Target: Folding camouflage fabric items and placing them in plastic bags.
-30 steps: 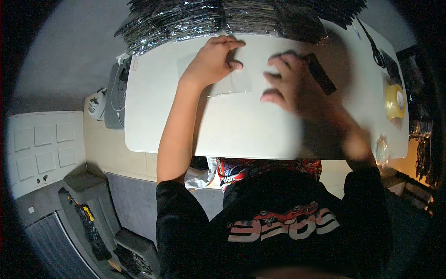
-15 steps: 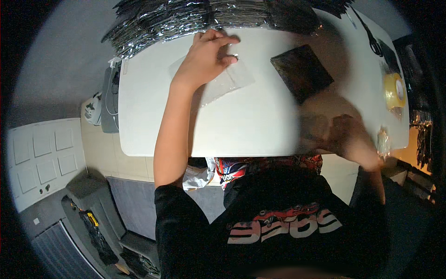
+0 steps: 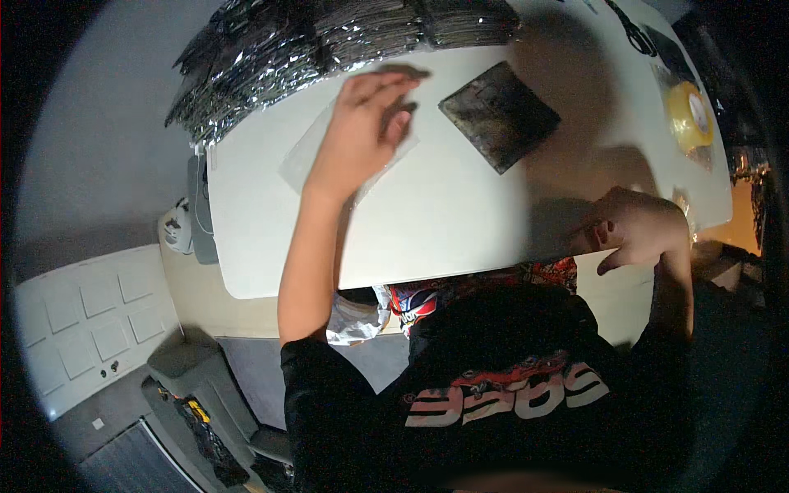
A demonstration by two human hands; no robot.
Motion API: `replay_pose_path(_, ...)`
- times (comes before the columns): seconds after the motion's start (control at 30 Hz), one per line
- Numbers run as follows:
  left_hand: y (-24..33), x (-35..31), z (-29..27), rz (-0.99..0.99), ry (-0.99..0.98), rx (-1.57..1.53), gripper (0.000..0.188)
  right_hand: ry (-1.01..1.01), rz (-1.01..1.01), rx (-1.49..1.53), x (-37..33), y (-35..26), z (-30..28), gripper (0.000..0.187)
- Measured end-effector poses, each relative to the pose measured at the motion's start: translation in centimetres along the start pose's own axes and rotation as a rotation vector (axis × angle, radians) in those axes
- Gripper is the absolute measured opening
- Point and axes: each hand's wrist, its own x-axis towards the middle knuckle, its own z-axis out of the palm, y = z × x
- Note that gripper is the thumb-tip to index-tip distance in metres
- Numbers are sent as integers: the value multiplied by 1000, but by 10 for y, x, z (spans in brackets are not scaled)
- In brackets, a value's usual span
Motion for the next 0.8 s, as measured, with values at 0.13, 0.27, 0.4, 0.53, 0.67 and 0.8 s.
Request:
replay_pose_path(0.13, 35, 3, 22, 46, -40, 71, 47, 75, 382, 84, 10, -10, 0, 30)
replay_pose_path(0.27, 54, 2, 28, 18, -151, -53, 45, 616, 191, -368, 53, 11, -11, 32)
replay_pose_path(0.4, 61, -1, 25, -104, -291, -294, 34, 715, 226, -530, 79, 36, -29, 37)
replay_pose_path(0.53, 59, -1, 25, -120, -256, -291, 28, 706, 205, -485, 87, 37, -41, 39)
replay_pose_path(0.67, 45, 1, 22, -222, -202, -279, 30, 946, 178, -618, 125, 49, -38, 39)
replay_pose_path(0.8, 36, 6, 31, -282, -62, -253, 49, 1106, -8, -811, 141, 72, -28, 41)
